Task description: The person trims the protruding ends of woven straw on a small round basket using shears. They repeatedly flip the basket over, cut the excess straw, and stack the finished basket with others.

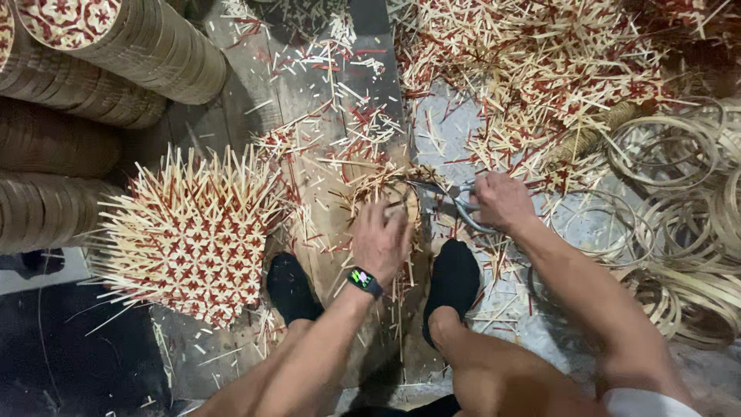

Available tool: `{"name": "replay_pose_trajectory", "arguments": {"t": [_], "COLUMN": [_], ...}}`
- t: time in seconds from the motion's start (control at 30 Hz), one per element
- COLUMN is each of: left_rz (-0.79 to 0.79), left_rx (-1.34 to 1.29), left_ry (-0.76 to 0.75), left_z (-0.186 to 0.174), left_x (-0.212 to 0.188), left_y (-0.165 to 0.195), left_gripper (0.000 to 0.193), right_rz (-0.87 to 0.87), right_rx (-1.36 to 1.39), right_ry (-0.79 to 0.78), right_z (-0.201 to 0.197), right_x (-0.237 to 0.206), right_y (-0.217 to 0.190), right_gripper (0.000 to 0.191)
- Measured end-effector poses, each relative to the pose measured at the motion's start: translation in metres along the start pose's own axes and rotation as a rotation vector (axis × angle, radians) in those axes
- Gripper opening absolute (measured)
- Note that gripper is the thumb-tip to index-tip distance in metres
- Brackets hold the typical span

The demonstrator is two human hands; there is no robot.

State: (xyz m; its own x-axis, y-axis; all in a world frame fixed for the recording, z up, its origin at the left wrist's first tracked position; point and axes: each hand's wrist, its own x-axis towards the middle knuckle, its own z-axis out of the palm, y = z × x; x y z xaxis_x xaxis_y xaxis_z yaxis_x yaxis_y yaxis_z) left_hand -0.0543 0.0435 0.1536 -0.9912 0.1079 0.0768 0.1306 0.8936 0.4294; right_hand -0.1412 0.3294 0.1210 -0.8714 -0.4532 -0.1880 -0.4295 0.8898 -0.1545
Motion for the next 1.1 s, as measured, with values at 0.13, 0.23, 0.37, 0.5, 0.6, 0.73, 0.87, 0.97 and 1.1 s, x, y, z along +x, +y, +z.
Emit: {"name": "replay_pose_trajectory", "arguments": {"t": [0.13,0.23,0.37,0.5,0.6,0.73,0.87,0.97,1.1], "left_rz": [-0.335,-0.306,-0.156,-0.265,-0.365,-0.272,-0.202,-0.249,-0.283], "left_rx": [-0.117,-0.098,-0.089,-0.107,-0.204,-0.208,-0.212,-0.341,-0.311], "left_ry": [-0.013,0.005,-0.052,-0.044,-0.025,0.001,0.001,0.083,0.085], "left_z": [0.023,0.030,0.019,0.010,0.014,0.015,0.012,0.016,0.021], "left_x": [-0.001,0.001,-0.002,-0.003,0.002,0.000,-0.006,-0.007,-0.003], "left_y": [0.013,0.007,-0.011,-0.009,0.002,0.002,-0.007,-0.008,-0.010], "left_gripper": [0.094,0.094,0.091,0.076,0.070,0.062,0.059,0.062,0.056], "right_rz": [-0.042,0.049,0.078,0.038,0.040,0.051,0.014,0.054,0.001], "right_rx": [-0.100,-0.056,-0.050,-0.039,-0.115,-0.231,-0.203,-0.130,-0.181], "right_ry": [0.105,-0.092,-0.169,-0.172,-0.180,-0.371,-0.319,-0.349,-0.187], "right_z": [-0.014,-0.012,0.004,0.000,-0.012,-0.012,-0.005,-0.003,-0.013], "right_x": [0.004,0.018,0.029,0.017,0.018,0.031,0.025,0.015,0.016], "right_y": [-0.017,-0.035,-0.037,-0.014,-0.016,-0.042,-0.026,-0.006,-0.008], "right_gripper": [0.060,0.067,0.050,0.043,0.062,0.073,0.051,0.052,0.070]}}
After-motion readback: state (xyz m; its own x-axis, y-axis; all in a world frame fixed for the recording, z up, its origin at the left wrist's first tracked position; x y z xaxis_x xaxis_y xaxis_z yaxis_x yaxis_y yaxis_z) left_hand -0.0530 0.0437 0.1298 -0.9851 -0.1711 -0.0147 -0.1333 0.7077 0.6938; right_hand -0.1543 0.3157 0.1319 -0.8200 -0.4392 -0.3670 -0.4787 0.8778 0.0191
